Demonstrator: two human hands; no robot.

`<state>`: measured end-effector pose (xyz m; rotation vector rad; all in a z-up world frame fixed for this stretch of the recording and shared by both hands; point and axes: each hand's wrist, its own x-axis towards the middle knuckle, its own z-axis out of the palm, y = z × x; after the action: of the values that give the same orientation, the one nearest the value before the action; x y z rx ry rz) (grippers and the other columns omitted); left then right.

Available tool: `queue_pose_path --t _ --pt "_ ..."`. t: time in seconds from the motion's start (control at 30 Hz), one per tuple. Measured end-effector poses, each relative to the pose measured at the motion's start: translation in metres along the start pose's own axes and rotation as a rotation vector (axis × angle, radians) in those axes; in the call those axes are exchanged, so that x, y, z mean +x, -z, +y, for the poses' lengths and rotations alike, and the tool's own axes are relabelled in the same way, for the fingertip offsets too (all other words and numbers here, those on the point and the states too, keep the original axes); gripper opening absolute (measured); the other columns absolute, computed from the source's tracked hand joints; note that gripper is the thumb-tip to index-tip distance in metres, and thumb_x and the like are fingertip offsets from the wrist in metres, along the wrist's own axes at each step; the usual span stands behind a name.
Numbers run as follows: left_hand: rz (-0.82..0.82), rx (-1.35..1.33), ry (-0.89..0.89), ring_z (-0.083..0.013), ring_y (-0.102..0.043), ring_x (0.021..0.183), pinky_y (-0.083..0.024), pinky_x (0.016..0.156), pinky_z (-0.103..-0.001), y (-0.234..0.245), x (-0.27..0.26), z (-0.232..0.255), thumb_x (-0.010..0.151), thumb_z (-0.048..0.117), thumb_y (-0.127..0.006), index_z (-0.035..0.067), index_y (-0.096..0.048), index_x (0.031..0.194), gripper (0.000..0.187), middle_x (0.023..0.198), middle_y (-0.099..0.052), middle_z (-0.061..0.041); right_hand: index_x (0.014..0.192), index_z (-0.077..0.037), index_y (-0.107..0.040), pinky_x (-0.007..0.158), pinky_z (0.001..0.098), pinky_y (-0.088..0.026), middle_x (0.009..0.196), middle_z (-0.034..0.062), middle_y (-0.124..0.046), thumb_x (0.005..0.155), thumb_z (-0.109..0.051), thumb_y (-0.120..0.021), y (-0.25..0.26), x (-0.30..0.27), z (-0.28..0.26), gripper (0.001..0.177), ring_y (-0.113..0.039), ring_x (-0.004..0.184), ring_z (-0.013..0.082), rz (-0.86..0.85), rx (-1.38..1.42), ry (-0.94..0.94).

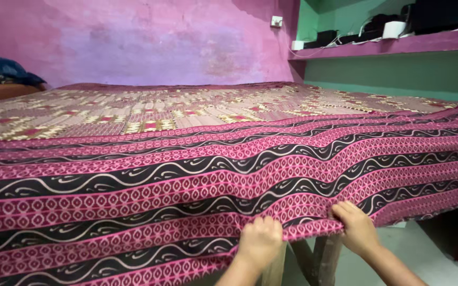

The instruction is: The person smooths and tucks in a patterned bedspread around the edges of a mattress, then picks up a floral-patterned cloth from a pile and folds it on the floor.

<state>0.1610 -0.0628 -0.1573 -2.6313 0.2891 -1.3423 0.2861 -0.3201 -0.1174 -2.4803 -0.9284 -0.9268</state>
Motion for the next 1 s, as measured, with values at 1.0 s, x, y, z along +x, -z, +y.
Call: queue_pose_path --t 1.0 --pt "-0.034 -0.168 -0.253 -0.0351 -0.063 0.107 -0.054 0.077 -0.046 0.084 -0.042 -0.051 0.07 0.02 -0.071 0.005 -0.067 0.095 0.03 0.102 -0.067 -0.013 0.121 -0.022 -0.063 0.101 0.0447 -0.052 0.129 0.0053 -0.062 0.072 -0.019 -0.075 -0.039 -0.028 0.169 0.05 -0.06 0.124 0.0288 -0.287 -0.322 -0.152"
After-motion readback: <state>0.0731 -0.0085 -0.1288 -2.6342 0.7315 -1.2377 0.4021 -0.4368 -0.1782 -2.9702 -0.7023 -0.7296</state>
